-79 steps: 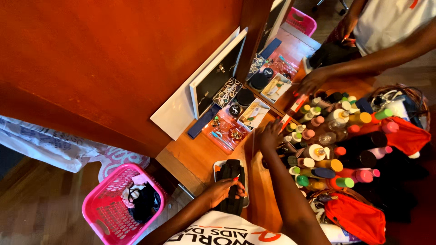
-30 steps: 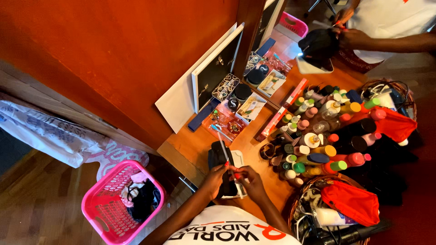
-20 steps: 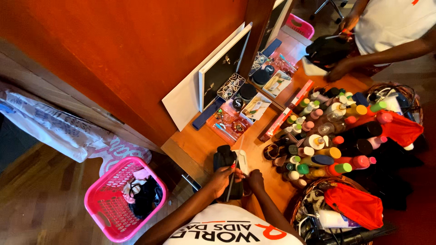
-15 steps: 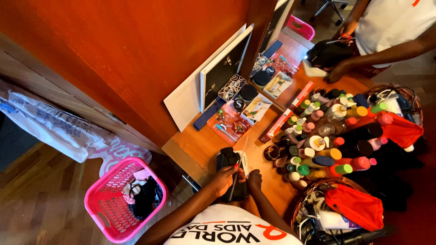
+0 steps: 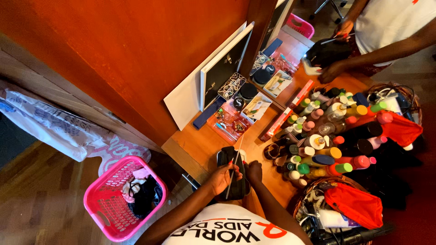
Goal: The person organizes a vanity by picking up bottles and putting them into a basket, then folds a piece of paper, places it into a bag, and packs a notebook and money into a separate bag.
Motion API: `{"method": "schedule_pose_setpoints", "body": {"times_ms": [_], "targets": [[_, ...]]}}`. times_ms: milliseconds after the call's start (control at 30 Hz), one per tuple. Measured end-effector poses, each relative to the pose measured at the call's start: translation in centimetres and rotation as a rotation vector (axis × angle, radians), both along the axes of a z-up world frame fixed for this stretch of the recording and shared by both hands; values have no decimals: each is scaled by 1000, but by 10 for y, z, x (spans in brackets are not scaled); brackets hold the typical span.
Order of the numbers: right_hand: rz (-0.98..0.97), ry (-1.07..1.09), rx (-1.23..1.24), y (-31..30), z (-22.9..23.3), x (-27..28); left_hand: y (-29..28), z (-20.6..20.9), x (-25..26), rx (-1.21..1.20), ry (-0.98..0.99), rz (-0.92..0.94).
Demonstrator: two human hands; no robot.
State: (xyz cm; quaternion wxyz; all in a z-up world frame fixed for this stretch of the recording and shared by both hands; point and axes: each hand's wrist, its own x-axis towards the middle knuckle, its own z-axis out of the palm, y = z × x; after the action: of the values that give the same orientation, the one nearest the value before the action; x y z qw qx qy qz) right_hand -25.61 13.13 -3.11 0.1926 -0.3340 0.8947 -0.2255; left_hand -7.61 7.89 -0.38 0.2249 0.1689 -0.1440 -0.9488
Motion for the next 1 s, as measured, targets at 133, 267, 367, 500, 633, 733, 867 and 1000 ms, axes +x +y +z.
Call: {"method": "schedule_pose_setpoints", "body": {"times_ms": [133, 267, 367, 500, 633, 733, 867, 1000], "targets": [[122, 27, -98, -21, 0, -4, -1, -1, 1, 4, -7, -3], [266, 57, -17, -29, 1, -1, -3, 3, 2, 2, -18, -28], [367, 169, 21, -26, 1, 2, 1, 7, 0, -11, -18, -29], [360, 196, -3, -27, 2, 2, 2, 13, 3, -28, -4, -45], [117, -121, 67, -15, 4, -6, 1, 24, 8, -28, 10, -31], [117, -119, -113, -5, 7, -14, -1, 41, 9, -5, -12, -18], [73, -236, -362, 8, -1, -25, -3, 69, 10, -36, 17, -36], [-24, -537, -468, 19, -24, -31, -10, 96, 13, -11, 62, 46]]}}
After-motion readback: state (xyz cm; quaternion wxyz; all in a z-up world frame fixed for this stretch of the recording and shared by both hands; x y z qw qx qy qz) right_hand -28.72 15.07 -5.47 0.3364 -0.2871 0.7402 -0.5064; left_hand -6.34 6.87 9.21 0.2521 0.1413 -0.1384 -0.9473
